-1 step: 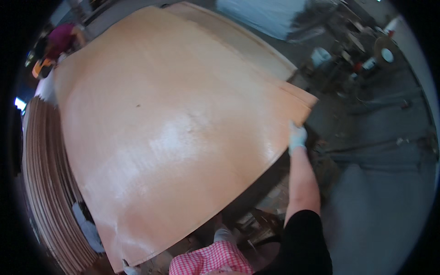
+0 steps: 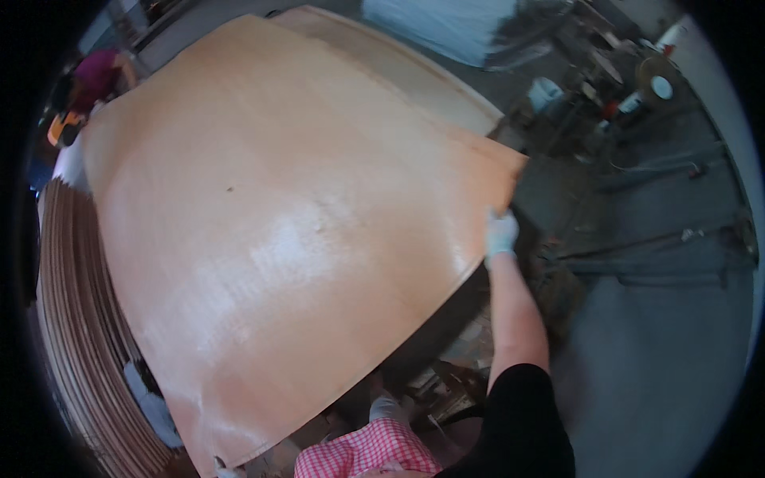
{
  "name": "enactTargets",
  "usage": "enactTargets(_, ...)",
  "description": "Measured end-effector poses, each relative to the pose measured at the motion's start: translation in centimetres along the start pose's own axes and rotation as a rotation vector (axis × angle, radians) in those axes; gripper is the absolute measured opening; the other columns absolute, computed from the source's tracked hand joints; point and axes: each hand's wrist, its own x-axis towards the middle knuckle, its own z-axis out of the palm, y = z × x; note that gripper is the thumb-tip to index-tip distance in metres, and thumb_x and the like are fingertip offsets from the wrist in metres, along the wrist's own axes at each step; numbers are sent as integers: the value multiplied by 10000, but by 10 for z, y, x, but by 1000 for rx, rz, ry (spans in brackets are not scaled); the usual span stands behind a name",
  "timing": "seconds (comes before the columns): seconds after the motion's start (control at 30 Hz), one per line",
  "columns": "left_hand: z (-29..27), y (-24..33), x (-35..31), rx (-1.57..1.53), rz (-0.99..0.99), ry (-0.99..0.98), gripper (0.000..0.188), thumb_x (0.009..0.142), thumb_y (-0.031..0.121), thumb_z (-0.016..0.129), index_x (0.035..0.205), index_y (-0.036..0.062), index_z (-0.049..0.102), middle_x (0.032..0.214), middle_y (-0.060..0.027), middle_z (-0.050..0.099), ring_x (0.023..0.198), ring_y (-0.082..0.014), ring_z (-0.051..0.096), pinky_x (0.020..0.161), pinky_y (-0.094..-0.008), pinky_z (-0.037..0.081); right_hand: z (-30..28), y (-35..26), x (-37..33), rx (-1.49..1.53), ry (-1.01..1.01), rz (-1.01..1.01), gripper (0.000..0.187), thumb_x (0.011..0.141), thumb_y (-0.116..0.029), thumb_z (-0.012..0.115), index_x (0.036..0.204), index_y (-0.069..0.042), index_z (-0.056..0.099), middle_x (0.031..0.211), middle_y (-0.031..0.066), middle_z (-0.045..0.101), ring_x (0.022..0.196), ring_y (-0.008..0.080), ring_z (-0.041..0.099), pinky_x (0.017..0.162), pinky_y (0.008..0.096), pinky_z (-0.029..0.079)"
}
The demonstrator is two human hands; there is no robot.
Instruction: The person lifts and stacks large, thin wood veneer sheets on a workbench. They use a thin wooden stick to separate layers and smooth the sheets while a coworker assists by holding the stack. The sheets are moved and repositioned repeatedly throughout the clip.
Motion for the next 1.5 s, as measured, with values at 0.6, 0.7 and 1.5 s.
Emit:
enactTargets(0.6,26,-1,7,145,126,-390,638,978,528,454,1461,119,526,1474,-103,561,1341,-350,524,1109,-570,416,-25,8,30,940,-303,471,704,968,-471,670,1452,4,483,1407,155,595,1267,296,572,1098,445,456)
enactTargets(0.7,34,-22,-6,51,251,119,592,1004,496,420,1455,125,516,1501,-113,525,1344,-364,508,1107,-583,410,-38,2,37,894,-364,539,659,990,-448,641,1482,-44,469,1461,120,563,1317,312,541,1149,470,407)
enactTargets(1.5,36,-65,9,-440,180,44,507,968,356,647,1390,87,567,1383,-152,608,1256,-371,579,1092,-585,430,32,-92,-31,527,-176,145,596,992,-199,671,1498,-11,419,1459,141,534,1263,315,569,1064,473,484)
